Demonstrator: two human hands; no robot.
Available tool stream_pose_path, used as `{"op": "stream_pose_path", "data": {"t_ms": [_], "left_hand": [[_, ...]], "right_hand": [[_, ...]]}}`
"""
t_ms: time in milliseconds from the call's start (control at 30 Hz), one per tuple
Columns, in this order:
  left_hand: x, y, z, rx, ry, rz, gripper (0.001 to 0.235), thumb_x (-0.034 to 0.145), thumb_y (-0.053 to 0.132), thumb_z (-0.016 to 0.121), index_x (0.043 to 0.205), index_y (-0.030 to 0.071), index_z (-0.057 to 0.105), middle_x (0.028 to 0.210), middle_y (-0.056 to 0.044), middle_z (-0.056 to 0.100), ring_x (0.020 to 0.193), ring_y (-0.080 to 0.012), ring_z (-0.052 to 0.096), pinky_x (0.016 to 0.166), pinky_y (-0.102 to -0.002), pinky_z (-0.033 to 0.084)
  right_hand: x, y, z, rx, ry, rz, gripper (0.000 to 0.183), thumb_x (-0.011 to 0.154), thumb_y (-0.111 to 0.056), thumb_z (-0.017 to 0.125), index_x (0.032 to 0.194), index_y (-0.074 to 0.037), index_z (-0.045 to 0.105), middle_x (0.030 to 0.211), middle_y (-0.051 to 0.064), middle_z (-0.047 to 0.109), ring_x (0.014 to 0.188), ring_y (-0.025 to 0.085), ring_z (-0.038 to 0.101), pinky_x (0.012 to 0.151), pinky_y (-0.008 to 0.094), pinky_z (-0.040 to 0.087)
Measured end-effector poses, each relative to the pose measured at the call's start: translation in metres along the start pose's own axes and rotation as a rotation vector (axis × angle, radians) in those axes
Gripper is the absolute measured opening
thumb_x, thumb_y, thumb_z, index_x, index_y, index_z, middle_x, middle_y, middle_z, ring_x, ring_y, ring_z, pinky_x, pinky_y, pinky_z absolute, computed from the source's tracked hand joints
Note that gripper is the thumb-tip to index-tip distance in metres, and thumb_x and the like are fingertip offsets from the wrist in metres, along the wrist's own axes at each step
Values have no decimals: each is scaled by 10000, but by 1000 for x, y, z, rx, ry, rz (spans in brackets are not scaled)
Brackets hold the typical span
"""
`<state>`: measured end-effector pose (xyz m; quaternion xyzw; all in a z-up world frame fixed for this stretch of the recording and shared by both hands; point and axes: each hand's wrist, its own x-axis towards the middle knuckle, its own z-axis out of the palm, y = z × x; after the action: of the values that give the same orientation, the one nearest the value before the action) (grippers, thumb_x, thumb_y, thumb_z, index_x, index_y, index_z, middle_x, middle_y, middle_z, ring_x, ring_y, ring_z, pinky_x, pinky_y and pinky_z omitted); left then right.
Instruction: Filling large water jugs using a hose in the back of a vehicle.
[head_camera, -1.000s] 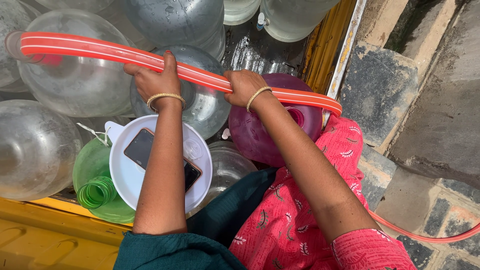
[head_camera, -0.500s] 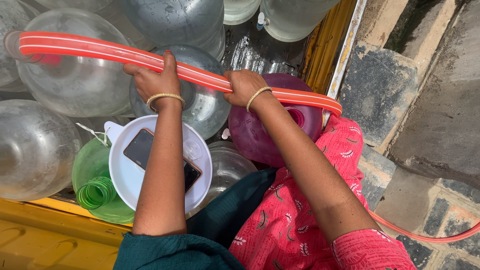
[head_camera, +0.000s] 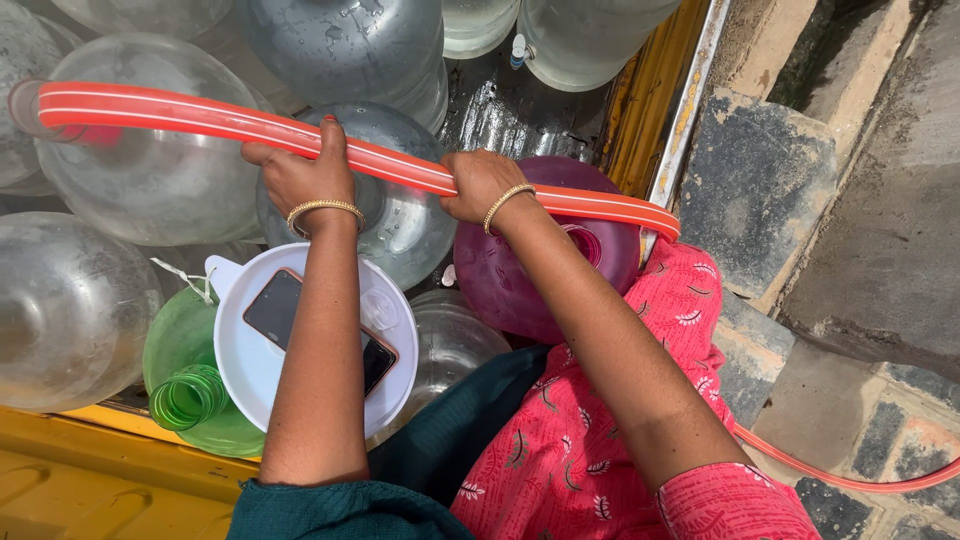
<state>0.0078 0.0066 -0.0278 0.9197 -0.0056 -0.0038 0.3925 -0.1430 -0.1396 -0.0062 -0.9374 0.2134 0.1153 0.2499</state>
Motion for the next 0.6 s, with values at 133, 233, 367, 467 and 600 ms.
{"op": "stream_pose_path", "data": {"t_ms": [133, 233, 367, 467, 600], "left_hand": [[0, 1, 0, 16, 11, 17, 651, 793, 417, 822, 1107, 15, 417, 914, -193, 726, 845, -388, 745, 794, -503, 567], [0, 1, 0, 21, 6, 5, 650, 793, 419, 823, 1102, 17, 416, 913, -193, 726, 845, -387, 745, 798, -502, 566], [1, -5, 2, 24, 18, 19, 663, 797, 424, 837, 1101, 16, 412, 917, -196, 722, 849, -389, 743, 799, -506, 560], [2, -7, 3, 23, 27, 34, 674, 801, 429, 854, 1099, 17, 412, 925, -203, 717, 858, -397, 735, 811, -511, 550], [5, -11, 4, 12, 16, 1, 678, 793, 433, 848, 1106, 14, 418, 931, -195, 718, 870, -388, 735, 826, -501, 553]], "right_hand": [[0, -1, -1, 25, -7, 6, 321, 732, -257, 746, 1002, -84, 735, 840, 188, 736, 860, 371, 721, 830, 496, 550], [0, 2, 1, 32, -2, -4, 311, 737, -252, 745, 999, -84, 738, 852, 189, 738, 869, 372, 723, 839, 492, 553], [-2, -1, -3, 34, -10, -7, 303, 751, -251, 741, 1010, -92, 736, 859, 192, 739, 870, 370, 725, 844, 492, 554], [-4, -3, -5, 50, 5, -8, 300, 745, -249, 750, 995, -85, 733, 873, 185, 741, 887, 374, 717, 838, 501, 546], [-2, -2, -3, 68, -14, 18, 297, 754, -240, 739, 1013, -95, 730, 891, 182, 741, 894, 369, 720, 842, 497, 550]]}}
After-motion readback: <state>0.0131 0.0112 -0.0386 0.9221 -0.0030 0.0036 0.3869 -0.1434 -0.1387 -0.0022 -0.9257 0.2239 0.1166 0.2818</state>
